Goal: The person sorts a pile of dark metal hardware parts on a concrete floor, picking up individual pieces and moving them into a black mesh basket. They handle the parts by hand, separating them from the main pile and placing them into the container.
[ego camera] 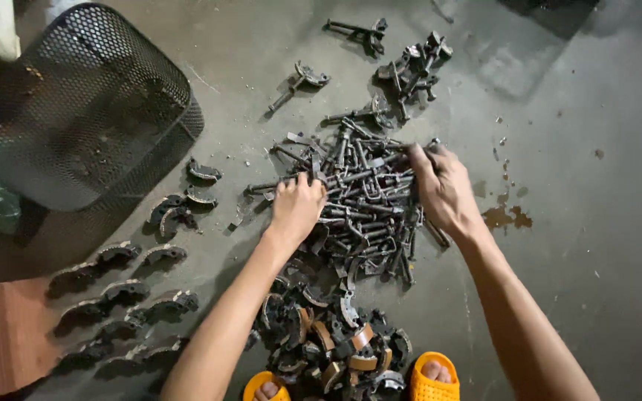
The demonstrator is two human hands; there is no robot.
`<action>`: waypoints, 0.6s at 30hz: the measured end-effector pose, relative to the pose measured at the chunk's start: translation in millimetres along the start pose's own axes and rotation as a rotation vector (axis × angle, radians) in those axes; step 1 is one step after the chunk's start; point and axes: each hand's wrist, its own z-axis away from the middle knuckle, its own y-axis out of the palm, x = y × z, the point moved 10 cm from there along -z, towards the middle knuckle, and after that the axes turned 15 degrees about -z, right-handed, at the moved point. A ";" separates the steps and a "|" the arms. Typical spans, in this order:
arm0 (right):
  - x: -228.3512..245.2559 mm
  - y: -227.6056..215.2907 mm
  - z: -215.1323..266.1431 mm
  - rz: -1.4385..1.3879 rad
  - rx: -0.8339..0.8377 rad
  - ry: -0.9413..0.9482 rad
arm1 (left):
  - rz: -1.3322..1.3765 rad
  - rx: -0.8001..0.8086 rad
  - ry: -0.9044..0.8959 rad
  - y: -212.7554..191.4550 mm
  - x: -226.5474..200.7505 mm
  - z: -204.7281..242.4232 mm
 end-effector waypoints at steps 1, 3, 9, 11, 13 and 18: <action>-17.1 -3.3 0.9 0.000 0.005 -0.004 | 0.000 -0.001 -0.006 9.6 -2.1 -1.6; -93.0 -11.3 12.6 0.087 0.011 0.402 | -0.264 -0.075 -0.077 21.4 -1.7 -2.7; -90.6 7.7 57.2 -0.749 -0.149 0.481 | 0.473 0.319 -0.309 44.7 36.8 -3.6; -66.0 13.2 51.3 -0.526 -0.070 0.352 | 0.599 0.274 -0.364 30.2 43.5 0.5; -31.9 18.2 52.2 -0.305 -0.001 0.235 | 0.724 0.241 -0.409 12.5 41.7 4.0; 86.1 -11.8 96.3 0.146 -0.380 -0.558 | 1.212 0.011 -0.467 -59.6 23.4 16.3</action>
